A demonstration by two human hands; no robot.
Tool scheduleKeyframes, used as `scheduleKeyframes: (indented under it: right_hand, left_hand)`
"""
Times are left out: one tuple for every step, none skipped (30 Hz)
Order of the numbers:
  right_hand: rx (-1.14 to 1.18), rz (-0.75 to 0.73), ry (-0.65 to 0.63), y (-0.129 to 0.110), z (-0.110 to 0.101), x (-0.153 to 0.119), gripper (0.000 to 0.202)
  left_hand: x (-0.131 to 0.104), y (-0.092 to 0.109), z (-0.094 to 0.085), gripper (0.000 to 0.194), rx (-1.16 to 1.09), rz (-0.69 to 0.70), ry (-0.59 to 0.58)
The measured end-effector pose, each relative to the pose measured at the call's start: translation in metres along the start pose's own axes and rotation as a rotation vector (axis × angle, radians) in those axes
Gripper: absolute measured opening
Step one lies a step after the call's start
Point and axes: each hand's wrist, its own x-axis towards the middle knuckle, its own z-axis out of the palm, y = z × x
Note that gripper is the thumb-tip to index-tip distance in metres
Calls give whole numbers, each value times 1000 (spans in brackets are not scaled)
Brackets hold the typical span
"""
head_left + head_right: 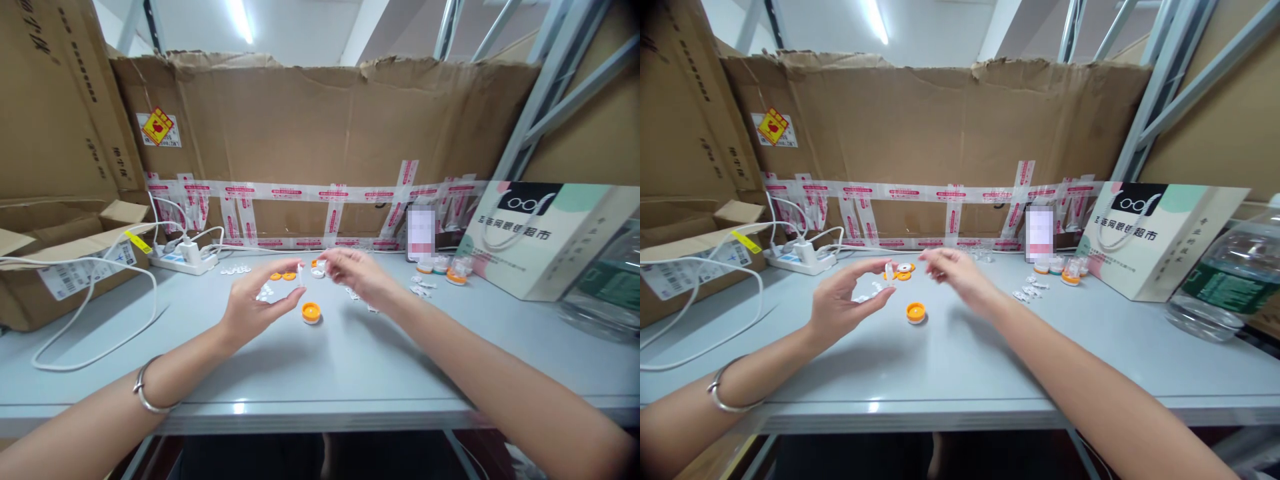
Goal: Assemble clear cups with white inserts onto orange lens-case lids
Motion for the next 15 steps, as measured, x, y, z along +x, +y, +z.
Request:
scheduleKeyframes:
  right_hand:
    - [-156, -72, 129, 1, -17, 7, 29]
    - [-350, -112, 232, 3, -34, 13, 28]
    - [-561, -101, 297, 6, -51, 18, 25]
    - [-771, -37, 306, 9, -67, 22, 21]
    - [-840, 13, 296, 14, -80, 26, 16]
    - [-884, 46, 289, 19, -89, 28, 12]
    - [-917, 79, 279, 25, -96, 30, 11]
    - [-932, 101, 271, 30, -99, 31, 10]
    - [-949, 120, 266, 36, -100, 32, 11]
    - [-964, 134, 263, 42, -99, 34, 12]
    - [-978, 145, 262, 47, -97, 35, 13]
    - [-990, 154, 264, 51, -95, 37, 13]
    - [-999, 160, 268, 55, -93, 38, 12]
    - [-1003, 165, 273, 57, -92, 40, 10]
    - [-1003, 169, 279, 59, -91, 41, 8]
  left_hand:
    - [0, -1, 0, 32, 10, -14, 4]
    - [-1, -1, -1, 32, 18, -18, 3]
    - [-1, -2, -1, 31, 25, -14, 1]
    - [-1, -2, -2, 30, 34, -2, -1]
    - [-1, -2, -2, 29, 42, 15, -6]
    - [-1, -2, -2, 28, 51, 36, -11]
    - [0, -1, -2, 28, 59, 58, -18]
    - [0, -1, -2, 27, 66, 74, -26]
    - [0, -1, -2, 27, 70, 86, -37]
    - [0, -1, -2, 27, 72, 95, -46]
    - [0, -1, -2, 27, 74, 101, -55]
    - [0, -1, -1, 27, 75, 104, -62]
    - [-1, -1, -1, 28, 75, 106, -67]
    - [-1, -2, -1, 28, 74, 108, -69]
    - [-1, -2, -1, 28, 73, 109, -74]
